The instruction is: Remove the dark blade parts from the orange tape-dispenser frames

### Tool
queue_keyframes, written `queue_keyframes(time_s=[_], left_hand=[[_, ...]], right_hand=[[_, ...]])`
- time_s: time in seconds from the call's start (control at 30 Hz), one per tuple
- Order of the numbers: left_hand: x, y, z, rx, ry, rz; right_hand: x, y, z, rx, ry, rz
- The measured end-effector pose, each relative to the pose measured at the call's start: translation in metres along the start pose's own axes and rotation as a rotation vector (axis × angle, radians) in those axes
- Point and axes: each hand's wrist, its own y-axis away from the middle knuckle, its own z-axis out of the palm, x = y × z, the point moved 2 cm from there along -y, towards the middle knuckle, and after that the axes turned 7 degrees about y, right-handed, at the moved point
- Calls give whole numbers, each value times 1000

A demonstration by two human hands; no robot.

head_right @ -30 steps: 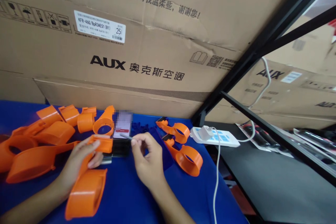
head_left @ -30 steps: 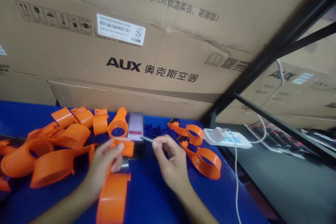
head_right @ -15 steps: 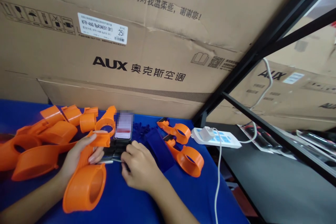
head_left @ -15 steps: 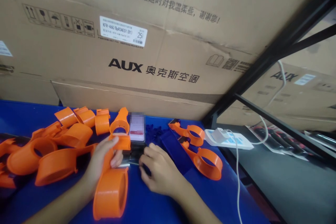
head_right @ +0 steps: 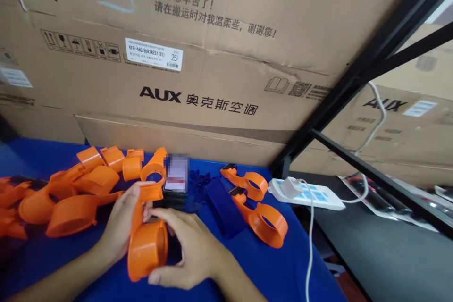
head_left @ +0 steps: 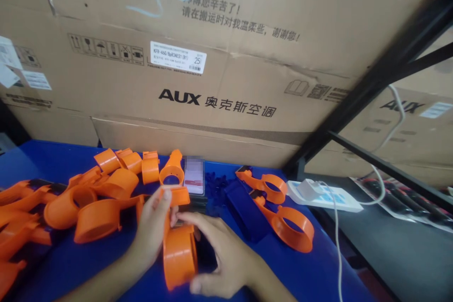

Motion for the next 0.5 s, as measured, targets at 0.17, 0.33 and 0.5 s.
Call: queue_keyframes(time_s=[0.17, 0.33, 0.5], left_hand=[[1, -9, -4, 25, -175, 75], [14, -2, -9, -35, -520, 221], [66, 39, -34, -171, -988, 415]], right_hand=[[6, 2, 10, 12, -23, 89], [9, 1, 9, 4, -79, 67], [2, 2, 6, -32, -127, 16]])
